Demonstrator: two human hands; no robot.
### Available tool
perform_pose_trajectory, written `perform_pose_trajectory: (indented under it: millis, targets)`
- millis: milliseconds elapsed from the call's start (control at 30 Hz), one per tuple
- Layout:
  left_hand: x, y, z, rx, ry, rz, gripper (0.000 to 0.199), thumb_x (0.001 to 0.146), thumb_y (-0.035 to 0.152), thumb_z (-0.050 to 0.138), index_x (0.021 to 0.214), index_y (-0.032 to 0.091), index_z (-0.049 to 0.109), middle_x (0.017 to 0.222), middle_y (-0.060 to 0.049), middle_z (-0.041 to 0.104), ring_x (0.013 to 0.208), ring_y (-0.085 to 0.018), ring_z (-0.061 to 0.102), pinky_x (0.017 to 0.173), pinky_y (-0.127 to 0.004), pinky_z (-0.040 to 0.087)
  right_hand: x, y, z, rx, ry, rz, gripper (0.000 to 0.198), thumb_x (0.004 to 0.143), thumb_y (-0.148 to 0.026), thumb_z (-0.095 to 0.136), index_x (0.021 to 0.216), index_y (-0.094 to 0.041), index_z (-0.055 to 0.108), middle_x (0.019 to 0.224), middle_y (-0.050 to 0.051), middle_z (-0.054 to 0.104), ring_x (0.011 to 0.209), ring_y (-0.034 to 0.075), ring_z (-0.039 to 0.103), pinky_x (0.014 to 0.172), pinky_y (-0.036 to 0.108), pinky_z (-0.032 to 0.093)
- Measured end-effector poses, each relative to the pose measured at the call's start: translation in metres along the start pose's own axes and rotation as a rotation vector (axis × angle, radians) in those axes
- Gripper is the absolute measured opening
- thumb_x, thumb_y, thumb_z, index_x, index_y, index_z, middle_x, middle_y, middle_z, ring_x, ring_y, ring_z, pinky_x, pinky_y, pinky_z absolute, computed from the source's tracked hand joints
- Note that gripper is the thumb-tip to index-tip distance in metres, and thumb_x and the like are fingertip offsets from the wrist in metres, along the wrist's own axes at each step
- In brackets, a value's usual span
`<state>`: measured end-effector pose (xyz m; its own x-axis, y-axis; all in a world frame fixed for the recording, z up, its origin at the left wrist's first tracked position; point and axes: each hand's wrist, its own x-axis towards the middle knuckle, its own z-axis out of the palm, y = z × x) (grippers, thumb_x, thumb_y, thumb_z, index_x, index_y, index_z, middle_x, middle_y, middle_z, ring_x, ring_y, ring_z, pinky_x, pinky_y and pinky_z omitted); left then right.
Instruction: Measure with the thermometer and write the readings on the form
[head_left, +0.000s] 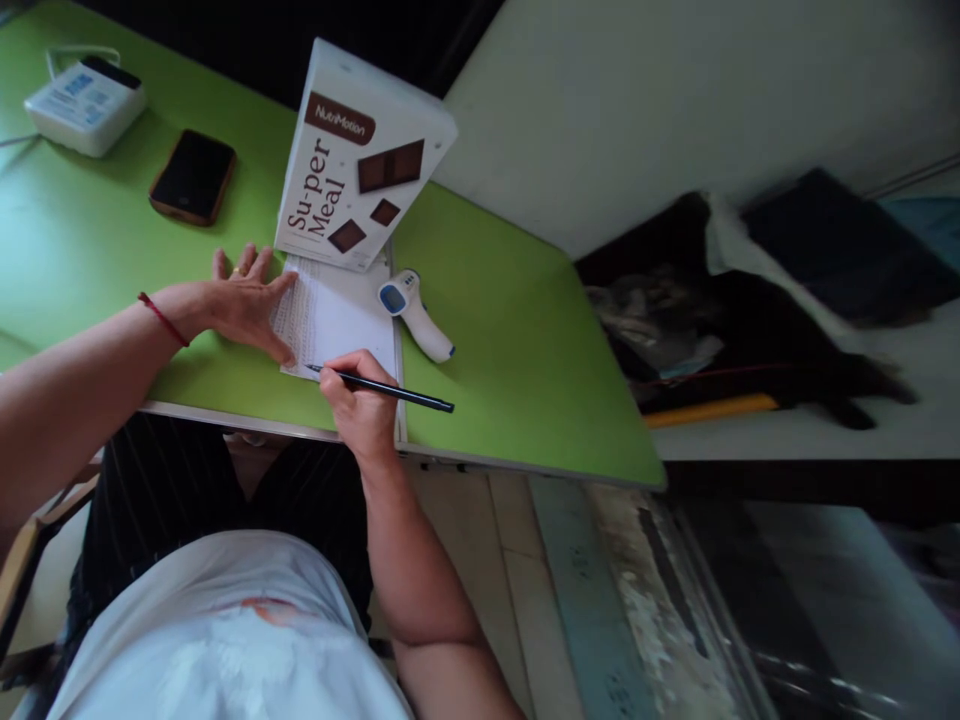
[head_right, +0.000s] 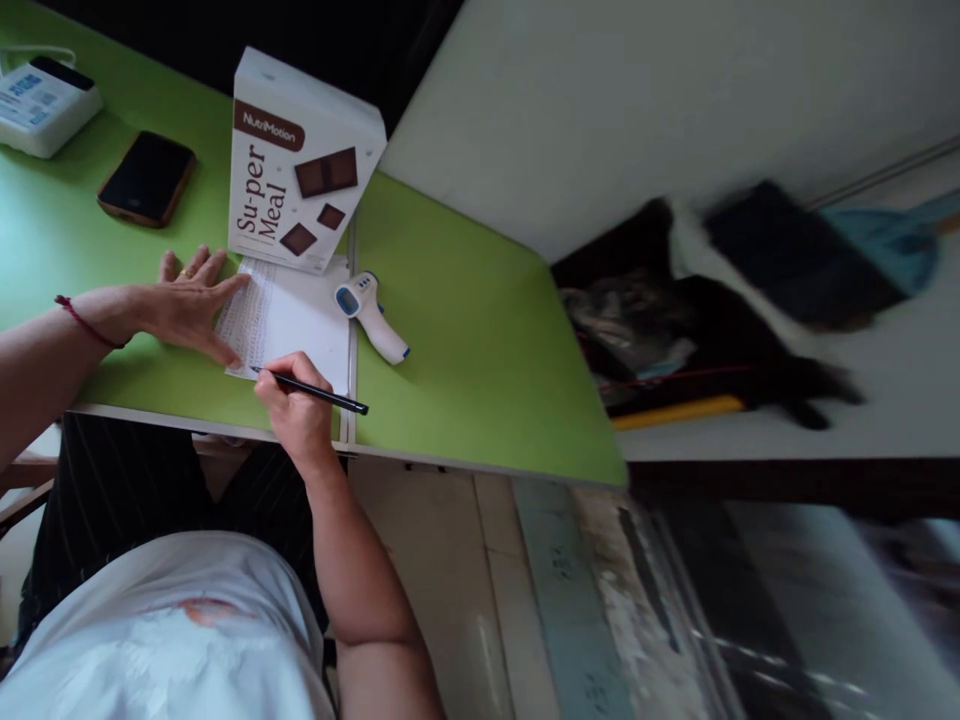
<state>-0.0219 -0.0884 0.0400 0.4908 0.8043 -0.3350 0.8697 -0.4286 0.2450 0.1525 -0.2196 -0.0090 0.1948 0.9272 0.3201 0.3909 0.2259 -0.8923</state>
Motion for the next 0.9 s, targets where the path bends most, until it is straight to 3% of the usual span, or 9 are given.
perform_pose_trajectory:
  millis: [233,400,733,900]
  targets:
    - [0.011,-0.014,0.013,-0.086,0.093,0.095,0.157,0.052,0.086,0.086,0.179,0.023,0.017,0.186,-0.021,-0.001,0.165,-0.062,-0.008,0.126,-0.079,-0.015,0.000,0.002,-0.001,-0.039,-0.030,0.004,0.015,0.080,-0.040,0.064,0.073,-0.027,0.062,0.064,-0.003,0.064,0.060,0.016,0.059,0.063,0.030,0.054]
    - [0.005,-0.007,0.007,-0.069,0.058,0.053,0.155,0.056,0.080,0.089,0.178,0.016,0.018,0.185,-0.025,-0.003,0.168,-0.058,-0.007,0.128,-0.077,-0.012,0.001,0.001,-0.001,-0.059,-0.050,0.026,0.016,0.080,-0.041,0.064,0.073,-0.027,0.062,0.065,-0.003,0.066,0.061,0.017,0.060,0.065,0.031,0.054]
    - [0.000,0.001,0.001,-0.027,0.015,0.020,0.154,0.060,0.076,0.090,0.178,0.014,0.013,0.183,-0.030,-0.007,0.169,-0.055,-0.009,0.129,-0.078,-0.010,0.001,0.000,-0.001,-0.058,-0.050,0.003,0.016,0.080,-0.041,0.062,0.072,-0.027,0.061,0.064,-0.003,0.064,0.061,0.016,0.058,0.064,0.030,0.053]
    - [0.001,0.000,0.002,-0.032,0.030,0.014,0.152,0.060,0.074,0.091,0.179,0.015,0.015,0.184,-0.026,-0.005,0.169,-0.055,-0.007,0.130,-0.076,-0.011,0.002,0.003,-0.002,-0.072,-0.052,-0.006,0.017,0.080,-0.041,0.063,0.071,-0.027,0.061,0.063,-0.003,0.064,0.060,0.016,0.058,0.063,0.030,0.053]
